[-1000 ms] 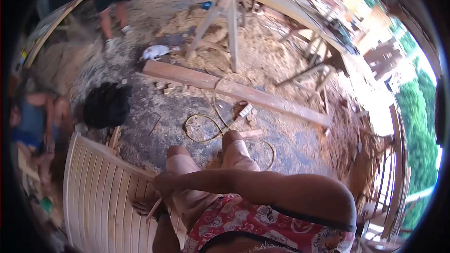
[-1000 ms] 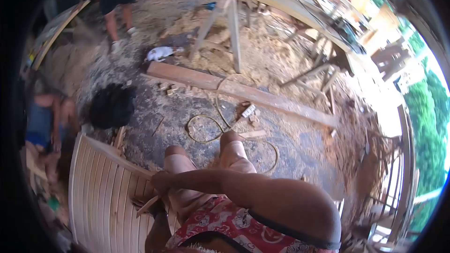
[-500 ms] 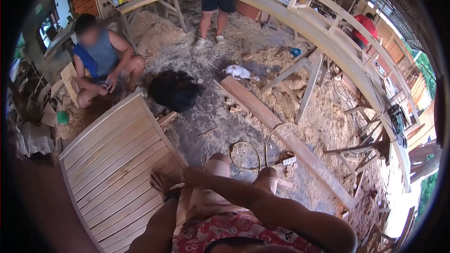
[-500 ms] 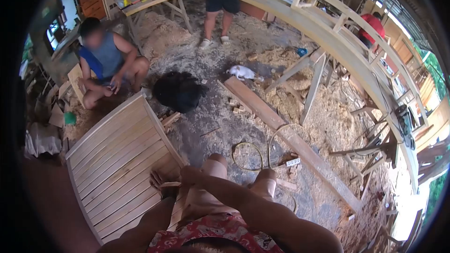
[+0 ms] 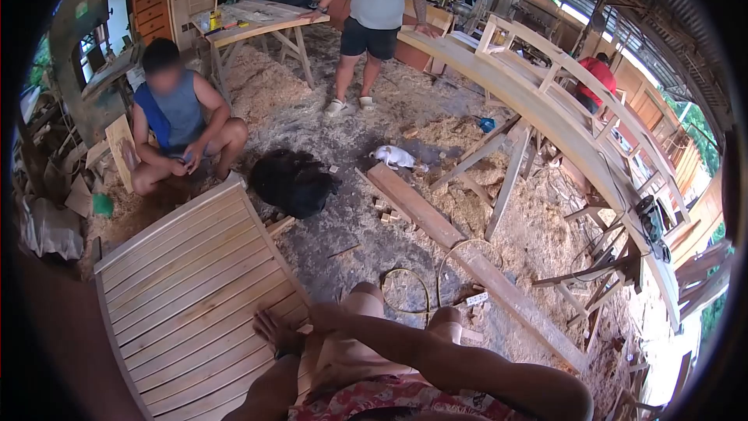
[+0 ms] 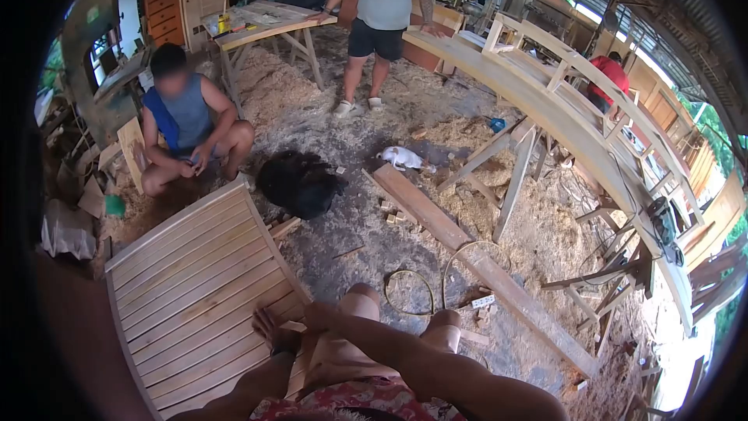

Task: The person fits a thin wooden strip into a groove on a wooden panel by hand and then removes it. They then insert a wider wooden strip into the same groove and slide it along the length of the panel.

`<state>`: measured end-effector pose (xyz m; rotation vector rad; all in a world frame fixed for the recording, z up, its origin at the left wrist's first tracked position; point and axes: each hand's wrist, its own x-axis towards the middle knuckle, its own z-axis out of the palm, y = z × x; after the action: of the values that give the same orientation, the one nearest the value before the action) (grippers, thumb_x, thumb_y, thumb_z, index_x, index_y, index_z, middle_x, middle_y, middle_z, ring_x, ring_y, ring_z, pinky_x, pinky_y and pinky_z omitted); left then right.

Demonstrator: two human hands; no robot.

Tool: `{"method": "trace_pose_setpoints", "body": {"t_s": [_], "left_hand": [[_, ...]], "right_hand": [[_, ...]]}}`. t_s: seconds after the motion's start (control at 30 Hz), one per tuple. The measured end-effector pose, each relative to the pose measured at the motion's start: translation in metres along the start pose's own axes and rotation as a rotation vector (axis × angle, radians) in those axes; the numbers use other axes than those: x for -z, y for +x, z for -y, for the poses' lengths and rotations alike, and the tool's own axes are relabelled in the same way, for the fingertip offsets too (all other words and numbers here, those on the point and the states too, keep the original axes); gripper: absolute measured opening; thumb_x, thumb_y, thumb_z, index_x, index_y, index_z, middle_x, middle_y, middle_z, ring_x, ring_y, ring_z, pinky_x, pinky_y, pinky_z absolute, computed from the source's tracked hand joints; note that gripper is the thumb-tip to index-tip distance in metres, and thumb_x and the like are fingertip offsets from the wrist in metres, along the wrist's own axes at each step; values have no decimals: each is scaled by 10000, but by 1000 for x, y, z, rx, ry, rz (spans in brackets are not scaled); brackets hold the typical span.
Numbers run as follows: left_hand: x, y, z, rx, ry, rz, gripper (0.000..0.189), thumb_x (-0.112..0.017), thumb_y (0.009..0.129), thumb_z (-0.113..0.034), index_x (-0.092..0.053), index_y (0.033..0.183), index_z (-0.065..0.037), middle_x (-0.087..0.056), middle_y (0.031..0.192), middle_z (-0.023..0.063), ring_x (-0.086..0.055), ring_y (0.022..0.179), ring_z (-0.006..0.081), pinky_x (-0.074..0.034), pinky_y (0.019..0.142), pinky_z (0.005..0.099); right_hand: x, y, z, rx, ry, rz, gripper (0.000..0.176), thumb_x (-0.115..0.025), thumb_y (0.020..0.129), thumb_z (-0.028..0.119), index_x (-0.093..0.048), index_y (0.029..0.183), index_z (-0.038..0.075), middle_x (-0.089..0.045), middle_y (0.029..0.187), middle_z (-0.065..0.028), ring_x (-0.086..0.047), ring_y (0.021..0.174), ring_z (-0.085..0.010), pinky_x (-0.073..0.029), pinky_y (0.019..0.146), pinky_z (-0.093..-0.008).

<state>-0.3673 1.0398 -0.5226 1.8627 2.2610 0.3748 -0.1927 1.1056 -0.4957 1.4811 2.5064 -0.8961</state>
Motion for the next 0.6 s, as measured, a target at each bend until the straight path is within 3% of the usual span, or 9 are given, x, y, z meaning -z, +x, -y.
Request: {"method": "trace_pose_setpoints", "body": {"t_s": [0.03,0.1,0.17,0.23,0.27,0.33,0.4,0.5,0.6], "left_hand": [[18,-2,-8,41,-125,83,1140,-783,772,-487,-238,1605,70,-169,1722,277,-35,1627,421,-13,1295,616],[18,-4,-9,38,-127,70,1076,-740,806,-445,-238,1608,66,-160,1725,275,-28,1628,419,-11,1298,612],[-4,1,0,35,-135,51,1012,-697,840,-403,-238,1612,62,-151,1729,273,-21,1628,417,-8,1300,607],[-39,6,14,-40,157,-189,1154,-774,745,-437,-203,1632,31,-153,1730,254,-28,1629,417,-40,1295,617],[-40,5,15,-39,151,-192,1154,-774,745,-437,-203,1632,31,-153,1730,254,-28,1629,417,-40,1295,617],[14,0,-9,74,-49,131,896,-560,942,-398,-199,1631,48,-127,1739,261,-6,1632,405,11,1301,599],[-1,1,-3,61,-77,86,909,-566,940,-407,-192,1633,48,-125,1739,261,-7,1632,404,17,1301,598],[1,-1,-2,64,-98,79,928,-571,941,-424,-179,1637,48,-119,1740,263,-7,1631,406,26,1301,595],[-6,-2,-1,72,-93,83,941,-572,940,-434,-168,1640,49,-114,1739,267,-1,1631,408,25,1301,596]], "right_hand": [[-2,2,0,-1,3,0,299,-762,784,295,-794,884,16,-755,895,-235,-747,859,-438,-589,778,-545],[-3,7,-5,107,-94,59,330,-792,770,329,-793,876,17,-756,898,-228,-751,883,-421,-591,798,-527],[-3,7,-4,68,-54,51,349,-799,772,348,-796,889,19,-758,909,-226,-751,899,-416,-591,806,-523],[1,7,-4,27,-17,41,369,-806,774,367,-799,903,22,-760,920,-225,-752,914,-411,-591,815,-518],[0,7,-5,40,-33,37,334,-723,839,334,-802,929,22,-768,970,-221,-756,946,-399,-595,844,-514],[-6,11,-9,51,-57,31,327,-641,905,301,-806,954,23,-777,1019,-217,-760,978,-388,-599,872,-510],[-11,15,-10,-6,-68,73,421,-779,843,412,-791,976,13,-761,986,-238,-743,967,-424,-588,845,-526],[42,-14,21,72,-27,134,430,-728,891,446,-789,1016,39,-762,1000,-223,-741,990,-417,-588,848,-530],[11,6,3,-5,-44,148,439,-693,913,476,-794,1028,64,-763,995,-215,-742,974,-416,-584,845,-538]]}}
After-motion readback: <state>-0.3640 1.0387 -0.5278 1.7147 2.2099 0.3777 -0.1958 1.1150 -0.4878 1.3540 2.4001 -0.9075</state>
